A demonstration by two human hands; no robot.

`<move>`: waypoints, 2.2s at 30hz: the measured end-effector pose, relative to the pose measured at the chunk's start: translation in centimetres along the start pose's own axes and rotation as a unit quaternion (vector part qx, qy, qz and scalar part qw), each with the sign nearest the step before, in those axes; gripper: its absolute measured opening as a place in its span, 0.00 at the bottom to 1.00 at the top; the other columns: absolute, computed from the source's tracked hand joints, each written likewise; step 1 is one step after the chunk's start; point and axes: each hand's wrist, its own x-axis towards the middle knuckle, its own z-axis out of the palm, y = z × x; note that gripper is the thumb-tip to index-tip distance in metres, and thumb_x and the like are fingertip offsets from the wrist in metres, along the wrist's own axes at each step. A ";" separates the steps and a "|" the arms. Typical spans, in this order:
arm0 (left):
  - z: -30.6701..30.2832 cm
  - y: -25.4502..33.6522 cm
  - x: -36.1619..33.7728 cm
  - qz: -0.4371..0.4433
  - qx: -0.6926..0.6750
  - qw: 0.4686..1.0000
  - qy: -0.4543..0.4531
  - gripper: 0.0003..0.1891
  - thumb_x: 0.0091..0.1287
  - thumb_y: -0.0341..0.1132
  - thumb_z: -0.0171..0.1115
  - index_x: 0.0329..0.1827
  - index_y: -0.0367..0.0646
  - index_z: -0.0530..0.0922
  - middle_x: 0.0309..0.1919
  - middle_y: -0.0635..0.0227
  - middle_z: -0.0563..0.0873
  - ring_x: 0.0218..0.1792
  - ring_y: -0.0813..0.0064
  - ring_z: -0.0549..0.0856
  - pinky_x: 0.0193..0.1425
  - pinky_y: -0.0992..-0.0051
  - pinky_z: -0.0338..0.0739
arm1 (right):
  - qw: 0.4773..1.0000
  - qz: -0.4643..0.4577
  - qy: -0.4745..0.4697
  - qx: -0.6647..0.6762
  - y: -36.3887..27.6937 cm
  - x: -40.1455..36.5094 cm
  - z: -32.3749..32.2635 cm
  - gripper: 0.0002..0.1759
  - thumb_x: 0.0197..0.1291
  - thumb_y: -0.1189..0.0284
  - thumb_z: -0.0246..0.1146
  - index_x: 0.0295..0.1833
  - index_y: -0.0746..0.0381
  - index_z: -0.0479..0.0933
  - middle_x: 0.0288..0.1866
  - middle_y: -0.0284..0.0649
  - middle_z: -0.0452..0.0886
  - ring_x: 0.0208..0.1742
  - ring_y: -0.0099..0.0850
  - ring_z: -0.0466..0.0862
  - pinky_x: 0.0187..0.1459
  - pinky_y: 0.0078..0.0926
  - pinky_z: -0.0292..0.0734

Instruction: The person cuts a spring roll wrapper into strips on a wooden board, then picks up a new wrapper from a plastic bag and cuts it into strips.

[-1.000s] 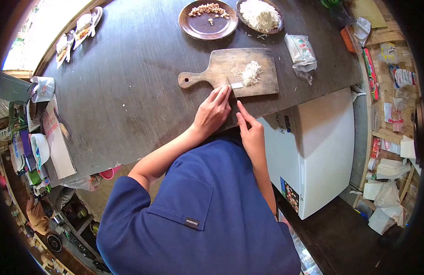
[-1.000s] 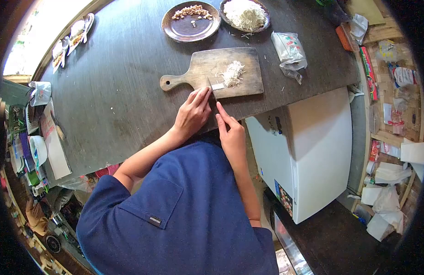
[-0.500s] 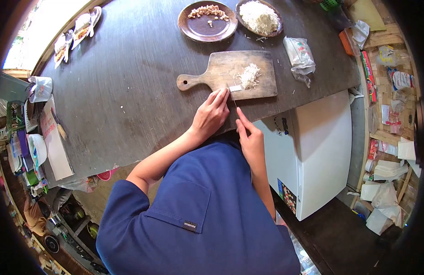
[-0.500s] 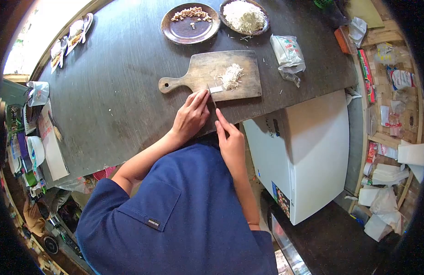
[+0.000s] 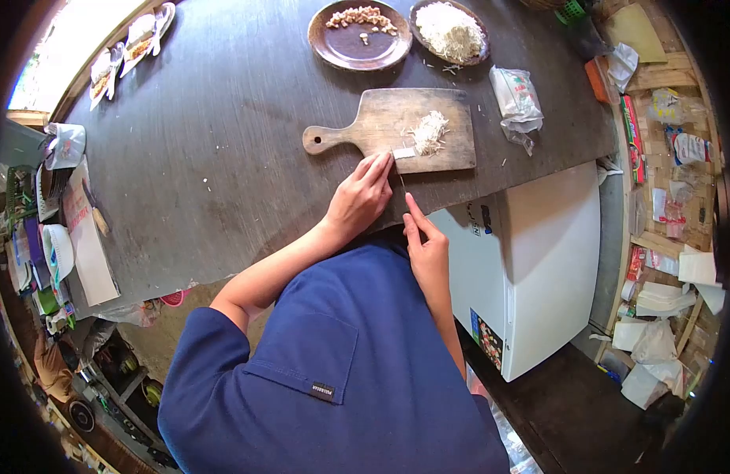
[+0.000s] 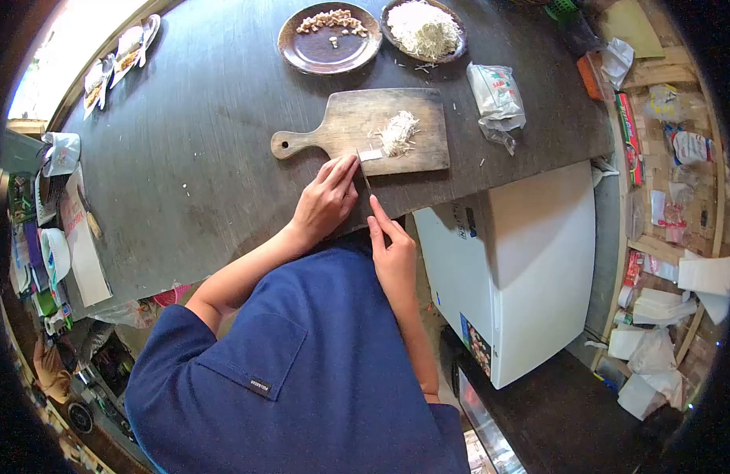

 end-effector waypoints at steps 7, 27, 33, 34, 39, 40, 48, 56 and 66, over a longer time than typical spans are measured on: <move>-0.1 0.2 -0.1 -0.017 -0.018 1.000 0.001 0.29 0.66 0.27 0.67 0.71 0.25 0.77 0.69 0.48 0.80 0.70 0.52 0.80 0.77 0.62 0.77 | 1.000 0.011 -0.022 0.017 -0.8 2.1 0.3 0.22 0.81 0.67 0.64 0.77 0.49 0.81 0.37 0.52 0.84 0.35 0.35 0.80 0.46 0.34 0.80; -0.7 0.4 -0.5 0.004 0.054 0.998 -0.019 0.33 0.66 0.30 0.67 0.74 0.24 0.75 0.70 0.49 0.79 0.73 0.54 0.77 0.80 0.64 0.74 | 1.000 -0.002 -0.013 -0.014 -0.5 0.0 -0.3 0.23 0.81 0.66 0.64 0.77 0.48 0.80 0.34 0.48 0.82 0.33 0.33 0.79 0.44 0.33 0.80; -0.8 0.3 -0.5 0.009 0.058 0.998 -0.020 0.33 0.66 0.31 0.68 0.74 0.24 0.75 0.71 0.49 0.79 0.74 0.55 0.77 0.80 0.65 0.73 | 0.999 -0.038 -0.006 0.015 0.5 2.4 1.1 0.24 0.82 0.68 0.65 0.79 0.45 0.79 0.28 0.27 0.73 0.26 0.15 0.66 0.29 0.20 0.66; -0.8 0.3 -0.4 0.008 0.057 0.998 -0.019 0.33 0.66 0.31 0.68 0.74 0.24 0.75 0.71 0.49 0.79 0.74 0.55 0.77 0.80 0.65 0.73 | 0.999 -0.039 -0.007 0.014 0.5 3.0 1.2 0.24 0.82 0.68 0.65 0.79 0.45 0.79 0.28 0.27 0.73 0.26 0.15 0.66 0.29 0.20 0.66; -1.2 0.5 -0.6 0.013 0.077 0.996 -0.047 0.34 0.66 0.32 0.67 0.75 0.25 0.74 0.73 0.49 0.78 0.76 0.55 0.75 0.83 0.64 0.71 | 0.999 0.005 -0.041 -0.001 -1.5 2.6 0.0 0.23 0.81 0.67 0.64 0.78 0.48 0.80 0.33 0.46 0.82 0.33 0.30 0.78 0.43 0.31 0.79; -1.2 0.4 -0.6 0.008 0.078 0.996 -0.046 0.34 0.66 0.32 0.67 0.75 0.25 0.74 0.73 0.49 0.78 0.76 0.55 0.75 0.83 0.64 0.71 | 0.999 0.004 -0.045 -0.003 -1.2 2.0 -0.2 0.23 0.81 0.67 0.64 0.78 0.48 0.80 0.33 0.46 0.82 0.33 0.30 0.78 0.43 0.31 0.79; -0.9 0.3 -0.6 0.008 0.065 0.998 -0.023 0.34 0.65 0.32 0.67 0.75 0.25 0.74 0.73 0.49 0.78 0.75 0.55 0.76 0.81 0.65 0.72 | 0.999 0.035 -0.031 0.025 0.2 1.0 0.1 0.24 0.82 0.67 0.64 0.79 0.47 0.79 0.32 0.41 0.81 0.33 0.25 0.77 0.43 0.28 0.78; -0.9 0.3 -0.5 0.006 0.057 0.998 -0.023 0.32 0.65 0.31 0.66 0.73 0.24 0.76 0.72 0.49 0.79 0.74 0.55 0.77 0.80 0.65 0.73 | 0.999 0.025 -0.031 0.005 -0.4 0.0 -0.5 0.24 0.82 0.68 0.64 0.79 0.49 0.79 0.33 0.41 0.81 0.34 0.25 0.76 0.43 0.28 0.78; -1.1 0.3 -0.6 0.002 0.039 0.999 -0.024 0.32 0.66 0.31 0.66 0.74 0.24 0.75 0.71 0.48 0.79 0.73 0.55 0.77 0.80 0.64 0.72 | 0.999 -0.002 -0.013 0.038 0.3 1.2 0.6 0.23 0.82 0.68 0.65 0.78 0.47 0.80 0.31 0.24 0.73 0.26 0.13 0.64 0.25 0.19 0.61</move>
